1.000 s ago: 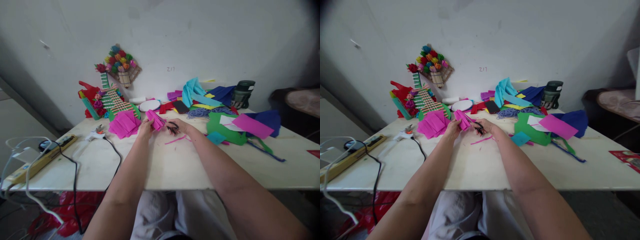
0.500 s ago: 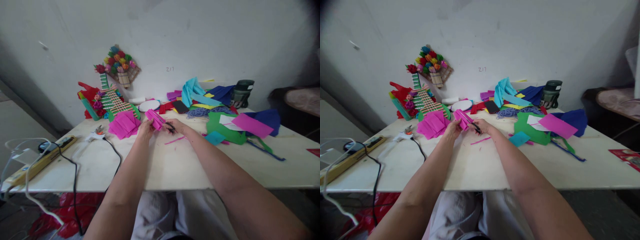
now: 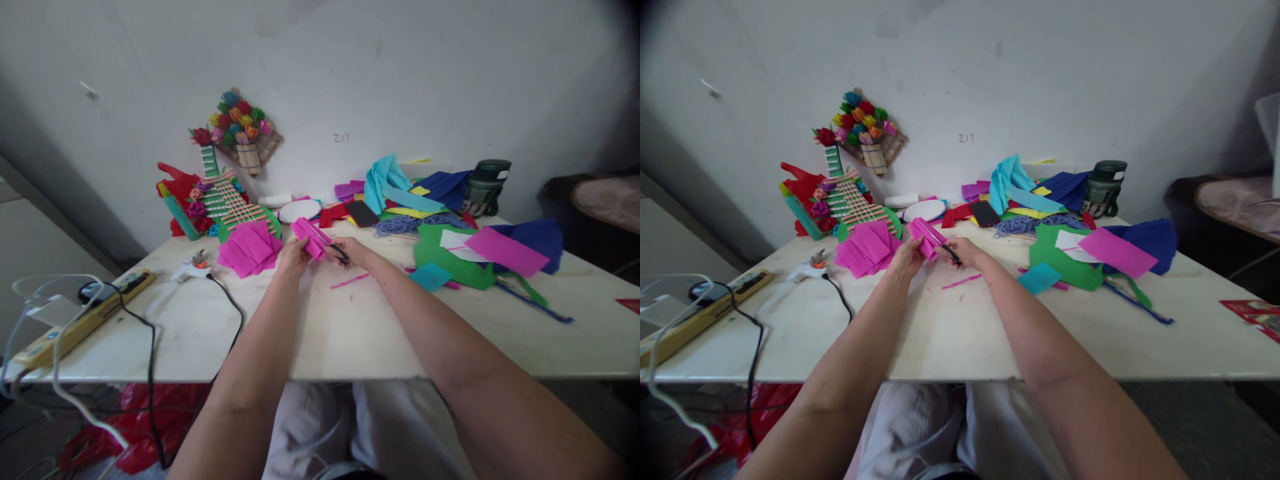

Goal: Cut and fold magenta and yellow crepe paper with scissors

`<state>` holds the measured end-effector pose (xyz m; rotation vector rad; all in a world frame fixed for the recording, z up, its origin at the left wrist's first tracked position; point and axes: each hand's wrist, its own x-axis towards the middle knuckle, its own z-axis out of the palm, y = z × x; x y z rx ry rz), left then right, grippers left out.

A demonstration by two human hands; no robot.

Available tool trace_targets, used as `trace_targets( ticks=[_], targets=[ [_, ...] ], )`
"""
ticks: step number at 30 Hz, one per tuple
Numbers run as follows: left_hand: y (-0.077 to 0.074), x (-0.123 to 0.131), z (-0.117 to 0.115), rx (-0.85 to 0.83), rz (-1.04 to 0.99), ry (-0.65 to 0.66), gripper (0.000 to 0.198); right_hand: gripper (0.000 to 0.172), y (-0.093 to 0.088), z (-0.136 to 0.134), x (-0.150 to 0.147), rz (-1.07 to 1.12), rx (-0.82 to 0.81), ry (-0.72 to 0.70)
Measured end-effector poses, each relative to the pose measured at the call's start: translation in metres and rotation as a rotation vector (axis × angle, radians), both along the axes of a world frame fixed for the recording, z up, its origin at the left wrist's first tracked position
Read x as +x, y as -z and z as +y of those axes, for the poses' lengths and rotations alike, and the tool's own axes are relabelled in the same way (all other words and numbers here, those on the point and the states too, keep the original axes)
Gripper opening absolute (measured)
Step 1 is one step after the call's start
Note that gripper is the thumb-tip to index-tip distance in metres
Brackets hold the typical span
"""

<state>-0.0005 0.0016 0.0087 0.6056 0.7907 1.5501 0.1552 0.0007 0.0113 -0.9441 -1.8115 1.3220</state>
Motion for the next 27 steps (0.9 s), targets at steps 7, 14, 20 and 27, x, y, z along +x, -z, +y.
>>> trace_targets(
  ticks=[7,14,20,27],
  targets=[
    [0.0023,-0.0009,0.0026,-0.007,-0.005,-0.023,0.014,0.022,0.0027,0.0048,-0.0016,0.038,-0.016,0.035],
    [0.0044,-0.0019,0.0045,0.002,0.007,-0.013,0.011,0.026,0.0039,0.0049,-0.0021,0.021,-0.02,0.033],
    [0.0041,-0.0003,0.0028,-0.001,0.038,0.002,0.011,0.032,-0.002,-0.0011,0.0039,-0.065,-0.012,0.003],
    [0.0019,0.0008,0.0016,-0.024,0.009,-0.017,0.011,0.036,0.0032,0.0034,0.0054,-0.078,-0.02,-0.037]
  ],
)
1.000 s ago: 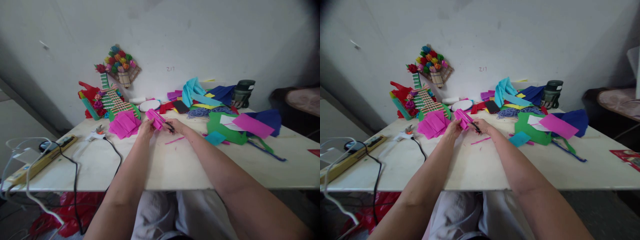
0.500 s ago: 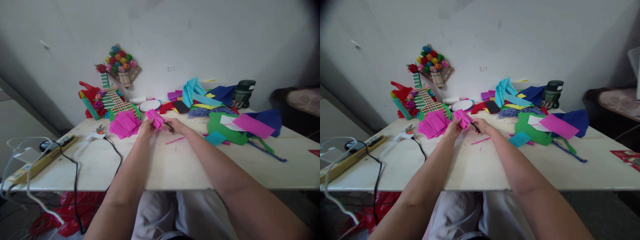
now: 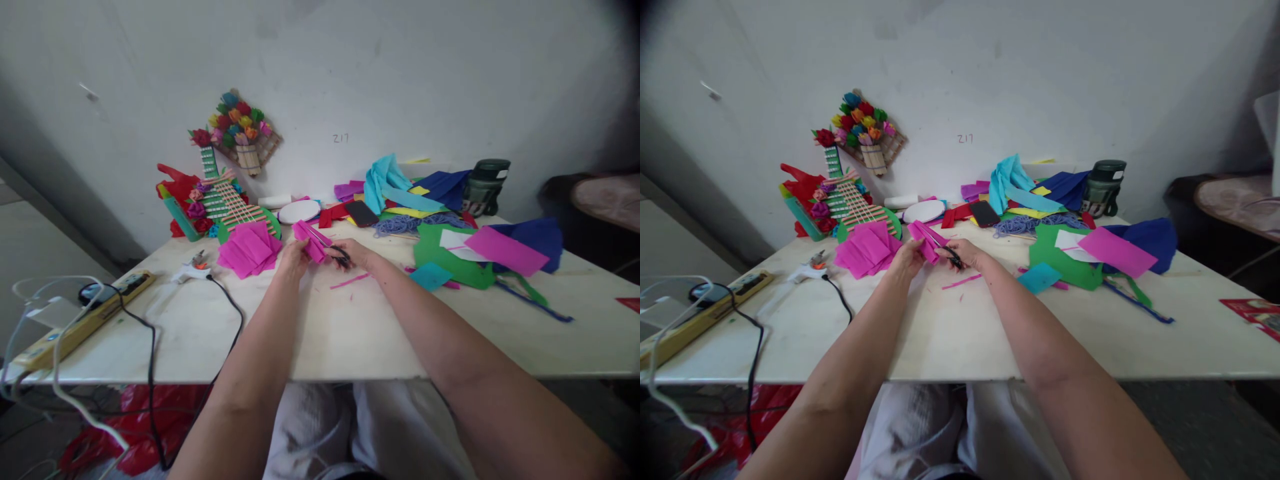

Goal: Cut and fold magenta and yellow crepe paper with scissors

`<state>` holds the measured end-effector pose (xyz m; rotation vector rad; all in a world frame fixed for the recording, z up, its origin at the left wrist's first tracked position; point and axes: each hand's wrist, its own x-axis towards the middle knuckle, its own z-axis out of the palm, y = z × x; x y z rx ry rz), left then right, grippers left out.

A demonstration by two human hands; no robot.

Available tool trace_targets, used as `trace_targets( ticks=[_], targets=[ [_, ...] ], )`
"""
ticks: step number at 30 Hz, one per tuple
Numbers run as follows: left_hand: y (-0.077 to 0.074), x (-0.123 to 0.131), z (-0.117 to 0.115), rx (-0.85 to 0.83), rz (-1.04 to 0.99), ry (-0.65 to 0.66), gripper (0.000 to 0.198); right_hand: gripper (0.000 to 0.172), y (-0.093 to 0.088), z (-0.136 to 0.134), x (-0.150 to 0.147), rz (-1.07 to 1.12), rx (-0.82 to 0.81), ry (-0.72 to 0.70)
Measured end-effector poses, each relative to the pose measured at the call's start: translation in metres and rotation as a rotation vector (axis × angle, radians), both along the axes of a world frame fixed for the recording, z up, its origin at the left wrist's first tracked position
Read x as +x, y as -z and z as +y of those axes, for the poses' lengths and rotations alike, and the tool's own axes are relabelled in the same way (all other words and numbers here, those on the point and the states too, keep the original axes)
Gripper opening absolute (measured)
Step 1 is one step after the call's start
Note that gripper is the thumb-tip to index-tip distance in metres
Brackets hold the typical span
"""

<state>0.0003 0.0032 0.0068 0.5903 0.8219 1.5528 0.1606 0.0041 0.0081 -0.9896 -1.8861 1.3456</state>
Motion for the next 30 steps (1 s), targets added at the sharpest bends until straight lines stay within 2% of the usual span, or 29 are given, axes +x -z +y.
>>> trace_targets(
  ticks=[6,17,24,30],
  targets=[
    [-0.006,0.002,-0.004,-0.024,-0.026,-0.004,0.017,0.034,-0.003,-0.003,0.0,0.017,-0.005,0.021],
    [0.001,-0.004,0.001,-0.031,0.069,0.044,0.017,0.03,-0.003,-0.003,0.002,0.027,-0.008,0.012],
    [-0.003,-0.006,-0.002,-0.122,0.166,0.033,0.01,0.03,0.002,0.002,0.003,0.046,-0.029,-0.008],
    [-0.003,-0.009,0.0,-0.126,0.175,0.016,0.01,0.032,-0.004,-0.003,0.007,0.019,-0.013,-0.049]
  ],
)
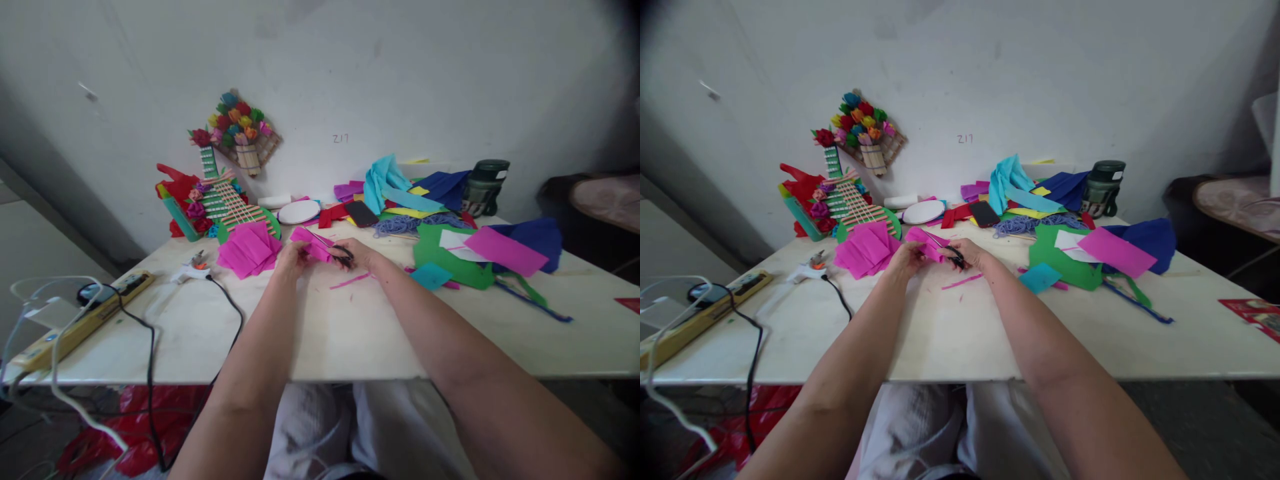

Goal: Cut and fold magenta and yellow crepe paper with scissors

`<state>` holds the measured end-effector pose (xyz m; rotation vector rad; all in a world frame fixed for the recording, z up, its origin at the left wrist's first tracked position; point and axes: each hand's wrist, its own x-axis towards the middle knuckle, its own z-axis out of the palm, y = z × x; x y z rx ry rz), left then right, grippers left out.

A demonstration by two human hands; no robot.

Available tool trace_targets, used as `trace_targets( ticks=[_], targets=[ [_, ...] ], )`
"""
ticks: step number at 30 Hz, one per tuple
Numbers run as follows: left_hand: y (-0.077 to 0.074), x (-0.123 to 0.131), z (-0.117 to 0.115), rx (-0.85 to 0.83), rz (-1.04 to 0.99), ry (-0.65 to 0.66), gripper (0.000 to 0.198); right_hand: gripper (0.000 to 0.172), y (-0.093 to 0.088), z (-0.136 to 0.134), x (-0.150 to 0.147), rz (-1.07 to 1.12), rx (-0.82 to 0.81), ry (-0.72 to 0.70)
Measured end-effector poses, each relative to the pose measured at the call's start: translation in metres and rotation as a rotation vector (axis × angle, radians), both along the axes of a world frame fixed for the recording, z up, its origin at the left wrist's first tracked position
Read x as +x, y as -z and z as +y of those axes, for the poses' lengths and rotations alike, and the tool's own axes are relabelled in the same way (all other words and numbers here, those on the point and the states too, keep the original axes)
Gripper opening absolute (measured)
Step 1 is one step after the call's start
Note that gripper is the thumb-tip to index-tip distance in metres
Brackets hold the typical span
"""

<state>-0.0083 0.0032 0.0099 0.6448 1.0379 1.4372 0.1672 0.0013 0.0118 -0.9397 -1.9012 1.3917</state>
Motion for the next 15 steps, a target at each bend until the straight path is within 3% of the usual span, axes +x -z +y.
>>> trace_targets(
  ticks=[8,15],
  targets=[
    [0.0056,-0.0066,0.0022,0.151,0.019,0.151,0.017,0.029,-0.0003,0.0009,0.0061,0.005,0.017,0.004],
    [0.0018,-0.0047,-0.0024,0.108,-0.07,0.168,0.02,0.026,0.0031,0.0054,0.0055,0.01,-0.028,0.004]
  ],
)
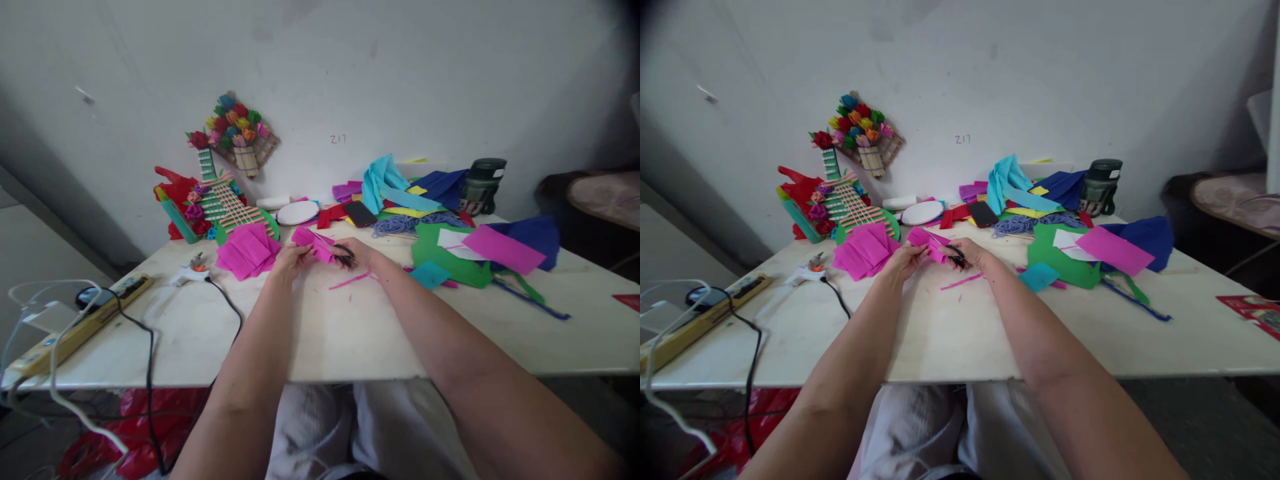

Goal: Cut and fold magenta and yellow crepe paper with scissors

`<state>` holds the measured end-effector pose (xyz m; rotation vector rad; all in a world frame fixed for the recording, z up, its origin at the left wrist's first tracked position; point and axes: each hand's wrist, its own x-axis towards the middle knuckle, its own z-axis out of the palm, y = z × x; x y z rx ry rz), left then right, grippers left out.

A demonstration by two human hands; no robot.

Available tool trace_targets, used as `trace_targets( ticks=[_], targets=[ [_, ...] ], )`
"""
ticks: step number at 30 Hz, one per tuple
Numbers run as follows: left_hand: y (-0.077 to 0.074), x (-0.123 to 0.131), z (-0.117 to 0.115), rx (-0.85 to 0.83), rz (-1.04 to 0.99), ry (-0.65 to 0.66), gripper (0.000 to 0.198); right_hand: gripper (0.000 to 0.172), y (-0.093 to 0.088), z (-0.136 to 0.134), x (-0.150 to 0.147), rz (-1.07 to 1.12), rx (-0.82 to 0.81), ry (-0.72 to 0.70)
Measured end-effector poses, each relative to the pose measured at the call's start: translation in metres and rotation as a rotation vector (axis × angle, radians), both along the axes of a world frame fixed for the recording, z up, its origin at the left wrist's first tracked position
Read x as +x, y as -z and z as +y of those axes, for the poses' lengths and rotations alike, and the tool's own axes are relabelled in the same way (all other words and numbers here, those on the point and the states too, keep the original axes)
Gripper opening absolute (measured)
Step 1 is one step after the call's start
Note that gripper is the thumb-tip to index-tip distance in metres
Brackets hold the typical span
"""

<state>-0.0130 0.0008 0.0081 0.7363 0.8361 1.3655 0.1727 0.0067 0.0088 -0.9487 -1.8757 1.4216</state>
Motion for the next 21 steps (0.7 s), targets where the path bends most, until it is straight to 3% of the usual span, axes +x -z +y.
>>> trace_targets(
  ticks=[5,12,21],
  targets=[
    [-0.0006,-0.0001,0.001,-0.095,-0.032,-0.057,0.019,0.025,0.0016,0.0006,0.0001,0.002,-0.025,0.01],
    [-0.0055,-0.0017,-0.002,-0.085,-0.107,-0.111,0.011,0.03,0.0072,0.007,0.0018,0.007,-0.024,-0.001],
    [-0.0005,-0.0043,0.0009,0.02,0.014,-0.042,0.005,0.033,0.0017,0.0022,0.0088,0.006,0.01,-0.101]
  ],
)
